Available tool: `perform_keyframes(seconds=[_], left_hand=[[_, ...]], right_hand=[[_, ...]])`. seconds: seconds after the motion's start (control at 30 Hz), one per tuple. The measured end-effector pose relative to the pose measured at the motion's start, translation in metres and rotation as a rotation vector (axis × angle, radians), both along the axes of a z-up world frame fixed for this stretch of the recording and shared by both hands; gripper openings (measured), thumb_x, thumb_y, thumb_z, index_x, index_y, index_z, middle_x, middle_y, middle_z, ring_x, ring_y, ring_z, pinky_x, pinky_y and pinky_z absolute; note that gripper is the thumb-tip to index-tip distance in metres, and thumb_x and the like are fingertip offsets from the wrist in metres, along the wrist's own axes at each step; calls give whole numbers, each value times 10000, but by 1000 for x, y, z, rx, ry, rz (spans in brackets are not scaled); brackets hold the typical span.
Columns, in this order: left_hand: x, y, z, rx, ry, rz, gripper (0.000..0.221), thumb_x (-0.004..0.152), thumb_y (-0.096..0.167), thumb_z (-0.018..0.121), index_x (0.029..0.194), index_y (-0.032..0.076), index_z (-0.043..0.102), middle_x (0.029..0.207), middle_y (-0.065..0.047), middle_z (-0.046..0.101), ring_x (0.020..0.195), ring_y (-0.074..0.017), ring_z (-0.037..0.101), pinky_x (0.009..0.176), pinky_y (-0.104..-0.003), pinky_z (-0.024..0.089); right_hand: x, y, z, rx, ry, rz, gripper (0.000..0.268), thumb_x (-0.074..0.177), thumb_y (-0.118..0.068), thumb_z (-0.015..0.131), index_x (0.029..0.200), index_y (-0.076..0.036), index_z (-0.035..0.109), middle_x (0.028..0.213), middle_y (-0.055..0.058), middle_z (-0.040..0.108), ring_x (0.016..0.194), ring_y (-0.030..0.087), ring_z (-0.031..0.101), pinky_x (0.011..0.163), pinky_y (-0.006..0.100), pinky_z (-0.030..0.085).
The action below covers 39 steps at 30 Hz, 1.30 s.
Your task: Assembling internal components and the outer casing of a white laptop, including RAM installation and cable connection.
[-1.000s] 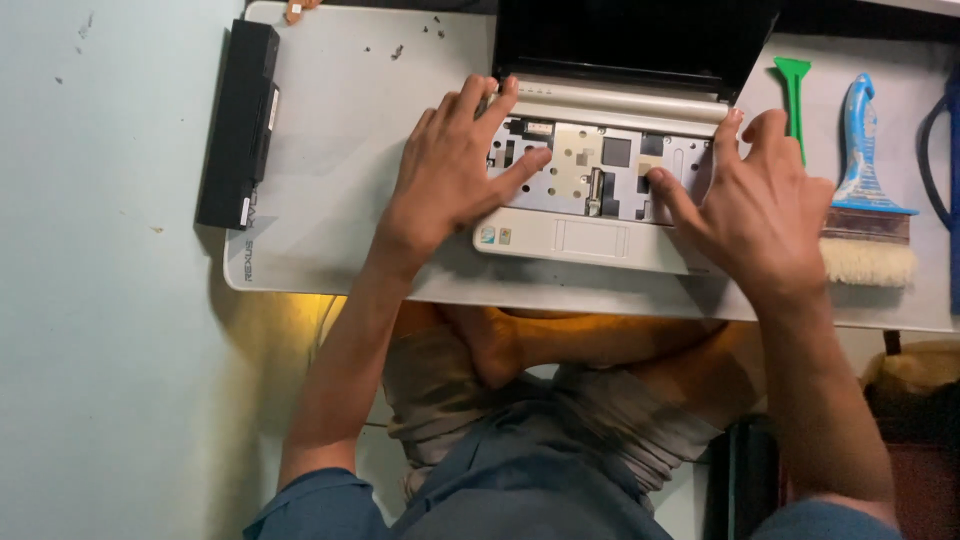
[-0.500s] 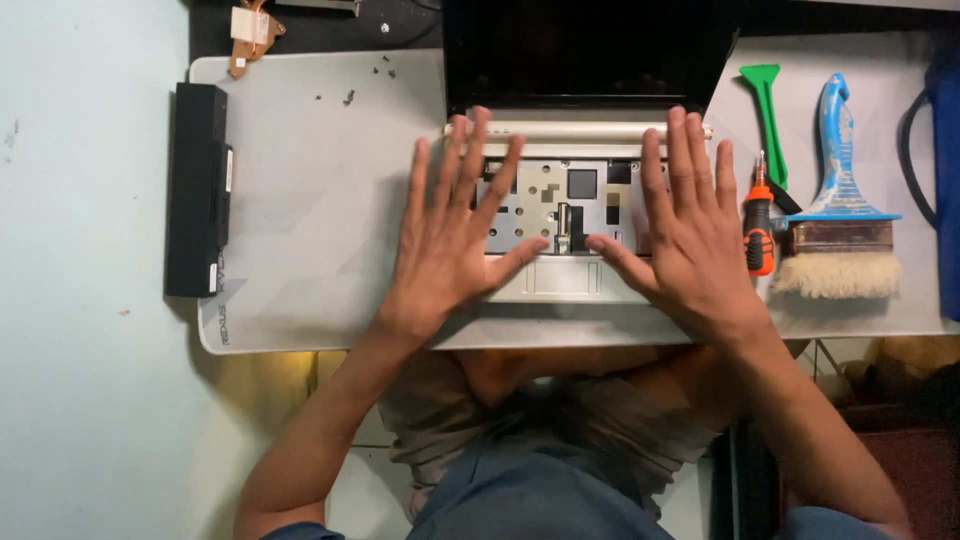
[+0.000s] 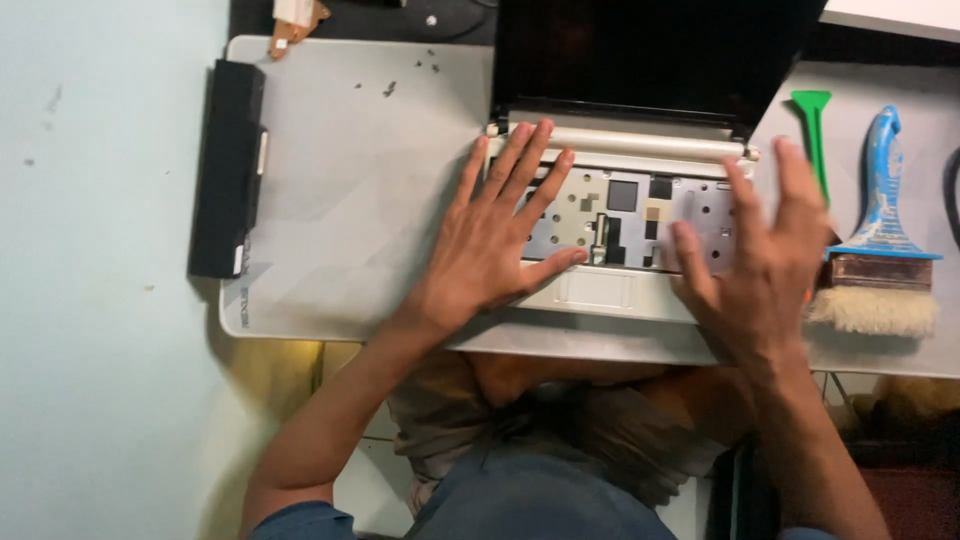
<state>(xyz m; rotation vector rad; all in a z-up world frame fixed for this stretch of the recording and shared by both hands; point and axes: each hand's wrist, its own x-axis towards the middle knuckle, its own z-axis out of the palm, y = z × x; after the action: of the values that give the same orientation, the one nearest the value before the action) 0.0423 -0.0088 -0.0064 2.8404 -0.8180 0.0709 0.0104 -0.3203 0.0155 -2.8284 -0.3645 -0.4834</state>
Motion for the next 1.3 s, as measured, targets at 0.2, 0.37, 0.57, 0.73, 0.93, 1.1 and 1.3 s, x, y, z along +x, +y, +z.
perform_keyframes(seconds=[0.2, 0.37, 0.57, 0.73, 0.93, 1.1, 1.3], left_hand=[[6, -2, 0, 67, 28, -19, 1150, 1196, 996, 411, 1954, 167, 165, 1988, -148, 22, 1860, -284, 35, 1491, -706, -5], [60, -39, -29, -100, -434, -83, 790, 1072, 936, 546, 1250, 188, 727, 1394, -133, 599, 1327, -340, 497, 1190, -636, 304], [103, -75, -62, -265, -605, -20, 578, 1011, 759, 762, 1060, 194, 652, 1165, -75, 669, 1073, -263, 630, 922, -463, 561], [107, -80, -70, -289, -441, -7, 673, 1047, 728, 756, 1437, 199, 606, 1271, -82, 703, 1210, -248, 688, 992, -445, 649], [111, -97, -108, -339, -63, -48, 925, 1037, 815, 639, 1548, 44, 658, 1464, -147, 814, 1479, -391, 624, 1309, -532, 421], [125, -100, -89, -423, 49, -42, 636, 1020, 709, 625, 1259, 121, 661, 1187, -71, 781, 1265, -321, 626, 1177, -489, 416], [122, -90, -75, -525, 215, -38, 384, 999, 583, 607, 912, 213, 666, 855, 21, 743, 1008, -238, 628, 1019, -436, 411]], right_hand=[[-38, -66, -15, -376, 55, -429, 523, 1401, -446, 818, 1722, -32, 831, 1487, 330, 703, 1303, 471, 685, 924, 605, 596], [-26, -99, -39, -426, -11, -292, 347, 1447, -275, 818, 1648, 1, 875, 1378, 208, 800, 1146, 330, 769, 879, 419, 655], [-23, -67, 4, 51, 128, -158, 292, 1579, -9, 465, 1728, 200, 604, 1364, 357, 703, 983, 365, 688, 747, 412, 566], [26, 46, 48, 134, 236, 189, 278, 1487, 69, 464, 1656, 239, 605, 1164, 299, 649, 776, 292, 605, 645, 389, 495], [133, 197, 46, -20, 54, 664, 238, 1347, 27, 740, 1538, 116, 851, 1259, 217, 775, 1026, 343, 725, 836, 450, 555], [177, 245, 22, -306, 26, 609, 227, 1315, -240, 669, 1410, -160, 858, 1225, 63, 782, 842, 397, 756, 578, 548, 527], [184, 254, 17, -266, 45, 728, 238, 1351, -203, 702, 1504, -96, 850, 1237, 89, 772, 811, 354, 733, 595, 490, 529]])
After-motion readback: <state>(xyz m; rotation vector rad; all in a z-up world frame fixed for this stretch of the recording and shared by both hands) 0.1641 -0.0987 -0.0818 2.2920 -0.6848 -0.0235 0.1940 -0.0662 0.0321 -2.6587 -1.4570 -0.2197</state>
